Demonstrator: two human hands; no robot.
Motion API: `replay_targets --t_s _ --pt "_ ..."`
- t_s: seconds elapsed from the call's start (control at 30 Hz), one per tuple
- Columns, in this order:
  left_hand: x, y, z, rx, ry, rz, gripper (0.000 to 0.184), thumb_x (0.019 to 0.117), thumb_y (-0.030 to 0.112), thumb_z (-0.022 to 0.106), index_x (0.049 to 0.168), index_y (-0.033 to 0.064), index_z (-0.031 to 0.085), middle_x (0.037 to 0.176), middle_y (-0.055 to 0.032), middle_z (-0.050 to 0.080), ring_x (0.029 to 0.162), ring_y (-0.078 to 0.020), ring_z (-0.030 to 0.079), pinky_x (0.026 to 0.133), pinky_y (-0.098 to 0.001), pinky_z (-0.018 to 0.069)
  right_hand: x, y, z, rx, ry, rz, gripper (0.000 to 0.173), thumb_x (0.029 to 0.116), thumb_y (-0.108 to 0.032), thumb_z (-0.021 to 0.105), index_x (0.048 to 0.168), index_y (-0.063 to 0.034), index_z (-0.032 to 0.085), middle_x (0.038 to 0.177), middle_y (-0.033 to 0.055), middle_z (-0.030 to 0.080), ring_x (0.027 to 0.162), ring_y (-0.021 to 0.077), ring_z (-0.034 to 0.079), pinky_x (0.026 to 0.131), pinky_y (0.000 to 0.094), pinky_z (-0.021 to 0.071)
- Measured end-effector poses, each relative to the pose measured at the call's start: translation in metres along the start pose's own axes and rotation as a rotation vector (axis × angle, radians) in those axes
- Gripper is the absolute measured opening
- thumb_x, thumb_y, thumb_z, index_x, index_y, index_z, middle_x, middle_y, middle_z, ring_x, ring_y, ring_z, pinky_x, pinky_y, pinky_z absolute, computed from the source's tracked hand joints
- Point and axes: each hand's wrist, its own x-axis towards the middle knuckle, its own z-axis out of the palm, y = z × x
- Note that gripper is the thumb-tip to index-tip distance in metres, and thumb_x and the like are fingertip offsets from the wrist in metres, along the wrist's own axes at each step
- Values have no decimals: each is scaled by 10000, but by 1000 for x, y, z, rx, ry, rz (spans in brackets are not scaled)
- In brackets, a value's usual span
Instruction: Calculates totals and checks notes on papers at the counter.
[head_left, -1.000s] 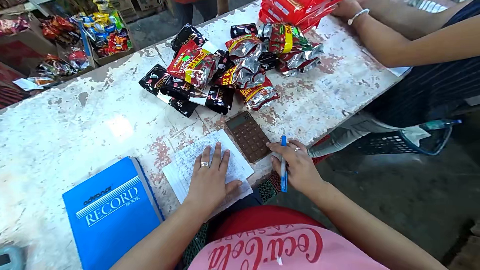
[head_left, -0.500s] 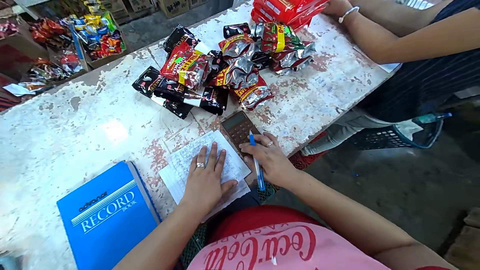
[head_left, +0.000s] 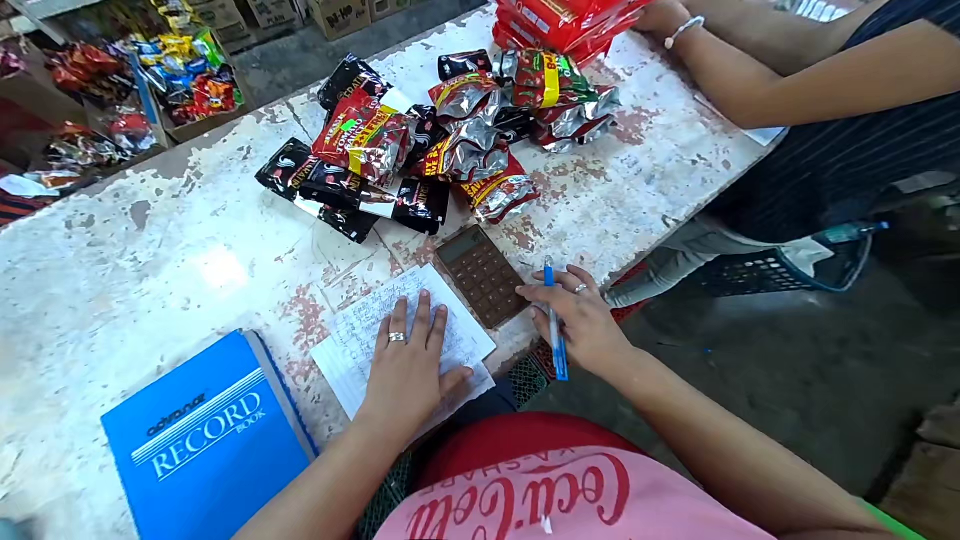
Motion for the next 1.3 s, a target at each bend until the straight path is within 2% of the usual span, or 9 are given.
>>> replay_targets --t_s 0.13,0.27,0.4,0.53,0.67,0.83,1.0,1.2,1.3 --pt "0 -1 1 -1 9 4 889 956 725 388 1552 67 424 1626 -216 346 1470 -514 327 1129 -656 337 3 -15 9 55 -30 -82 253 1061 -268 456 1183 -153 646 1205 19 733 1254 235 613 1152 595 314" --pt "1 -4 1 -12 10 8 881 958 719 393 1560 76 412 1627 -213 347 1476 -504 323 1140 -653 324 20 -18 16 35 -32 -92 275 1062 -194 431 1177 -113 667 1138 35 745 1228 276 627 1128 641 324" --pt "1 -3 0 -16 0 9 887 958 724 390 1561 73 411 1627 -222 340 1480 -511 312 1149 -654 314 42 -16 21 -23 -27 0 289 1028 -206 499 1187 -68 697 1152 79 739 1252 369 601 1098 645 363" --pt "1 -1 -3 -38 -44 -2 883 956 720 410 1566 81 404 1641 -228 306 1497 -519 264 1164 -667 277 31 -21 25 10 9 -63 264 1029 -223 498 1149 -90 691 1097 53 752 1206 307 632 1109 611 365" --pt "2 -1 -3 -33 -47 6 891 957 724 400 1569 77 396 1641 -235 300 1497 -525 258 1162 -676 275 16 -16 20 36 -42 -63 304 1064 -253 447 1190 -94 673 1224 62 731 1273 300 616 1123 652 343" --pt "3 -4 2 -12 7 20 895 955 734 380 1565 79 404 1632 -229 325 1491 -515 285 1148 -684 290 3 -2 6 17 9 -5 293 1070 -242 461 1183 -58 660 1227 92 728 1186 231 678 1108 582 410" --pt "1 -2 3 38 47 17 906 946 752 348 1553 84 425 1620 -192 370 1420 -431 441 1040 -614 404 -9 0 6 29 24 -14 278 1080 -252 448 1173 -76 642 1210 95 731 1170 208 679 1114 512 418" --pt "0 -1 4 48 59 29 911 950 753 332 1543 69 435 1609 -203 383 1420 -436 440 1039 -607 418 -11 2 12 -31 58 -37 270 1083 -254 434 1176 -101 637 1228 79 727 1155 215 679 1102 500 421" --pt "-1 -1 5 63 76 34 915 946 758 332 1528 65 458 1596 -207 404 1405 -439 461 1030 -606 432 -5 0 10 -69 40 -33 262 1063 -219 454 1180 -96 654 1184 74 740 1093 236 698 1074 520 437"
